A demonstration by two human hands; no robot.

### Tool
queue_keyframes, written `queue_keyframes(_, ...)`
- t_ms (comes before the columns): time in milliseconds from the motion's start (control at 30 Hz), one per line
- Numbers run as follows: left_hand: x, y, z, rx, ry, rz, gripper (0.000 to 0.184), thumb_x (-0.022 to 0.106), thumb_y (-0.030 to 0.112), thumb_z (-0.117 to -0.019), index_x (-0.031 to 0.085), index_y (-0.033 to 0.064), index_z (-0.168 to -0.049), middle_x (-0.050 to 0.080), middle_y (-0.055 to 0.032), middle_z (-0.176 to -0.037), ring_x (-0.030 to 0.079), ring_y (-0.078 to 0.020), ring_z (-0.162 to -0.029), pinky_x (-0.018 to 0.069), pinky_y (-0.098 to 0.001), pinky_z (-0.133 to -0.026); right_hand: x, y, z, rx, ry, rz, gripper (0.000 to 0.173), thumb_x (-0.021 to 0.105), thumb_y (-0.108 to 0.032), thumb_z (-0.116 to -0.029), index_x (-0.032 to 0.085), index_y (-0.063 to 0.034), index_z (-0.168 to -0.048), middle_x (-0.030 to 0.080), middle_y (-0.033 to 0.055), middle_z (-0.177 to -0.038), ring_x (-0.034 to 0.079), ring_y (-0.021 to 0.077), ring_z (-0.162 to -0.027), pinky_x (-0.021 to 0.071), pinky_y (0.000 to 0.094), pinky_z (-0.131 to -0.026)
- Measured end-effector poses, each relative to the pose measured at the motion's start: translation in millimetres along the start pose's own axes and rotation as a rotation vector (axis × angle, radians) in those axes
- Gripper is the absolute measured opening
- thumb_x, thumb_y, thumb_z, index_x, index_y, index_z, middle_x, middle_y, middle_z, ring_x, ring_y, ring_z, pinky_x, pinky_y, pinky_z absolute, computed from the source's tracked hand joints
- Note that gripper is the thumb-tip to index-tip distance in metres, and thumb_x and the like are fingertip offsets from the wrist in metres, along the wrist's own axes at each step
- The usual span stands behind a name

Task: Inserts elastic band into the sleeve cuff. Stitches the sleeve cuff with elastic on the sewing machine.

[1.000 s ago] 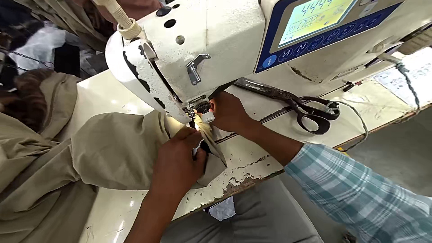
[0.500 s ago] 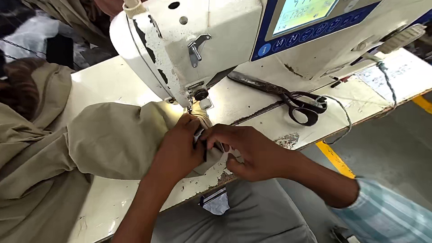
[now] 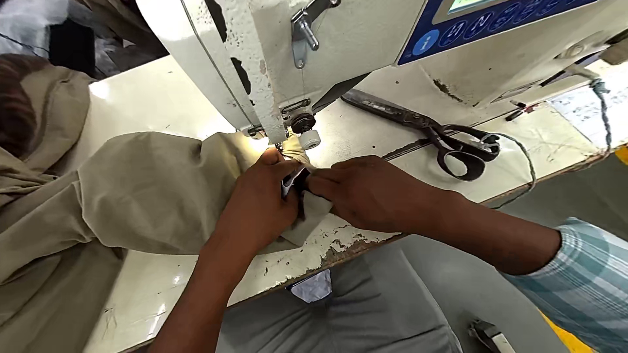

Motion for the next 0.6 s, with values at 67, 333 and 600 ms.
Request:
queue_keyframes(67,-1.3,8.5,-1.0,0.024,-0.016,-0.081,0.023,0.066,0.009,-0.0917,0.075,0.0080,-0.113,0.061,-0.0072,-0.108,0.064,-0.0194,-0.086,0.0560,-0.0394,-0.068,2.6,0.4,-2.6,0.016,0.028,0.006,0.036,0.067,-0.040,-0.0940,0.064,-0.0131,-0.117,0.066,0.0018,-0.093,0.065,0.0178,-0.073,0.0526,0.0344,-0.058)
queue_keyframes(333,-1.0,4.0,4.5,0.056,0.025,-0.102,0.023,0.069,0.013,-0.0898,0.079,0.0131,-0.110,0.065,-0.0005,-0.099,0.063,-0.0127,-0.075,0.0545,-0.0339,-0.061,16.6,0.8,-1.1,-0.006,0.093,-0.135,0.020,0.069,-0.031,-0.0952,0.075,-0.0144,-0.106,0.068,0.0003,-0.104,0.064,0.0155,-0.089,0.0534,0.0312,-0.067)
queue_keyframes(600,4.8,4.2,-2.7,0.073,0.000,-0.143,0.015,0.063,0.019,-0.0914,0.077,0.0130,-0.095,0.060,0.0012,-0.090,0.061,-0.0127,-0.074,0.0536,-0.0346,-0.061,28.9,-8.4,6.0,0.176,0.152,-0.347,0.016,0.066,-0.017,-0.0882,0.076,-0.0131,-0.099,0.063,-0.0025,-0.095,0.059,0.0124,-0.086,0.0492,0.0293,-0.067)
Point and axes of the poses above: each hand's wrist, its own z-axis away from the middle knuckle, its own x-axis out of the palm, y = z × x, the point moved 3 cm from there along -z, towards the middle knuckle
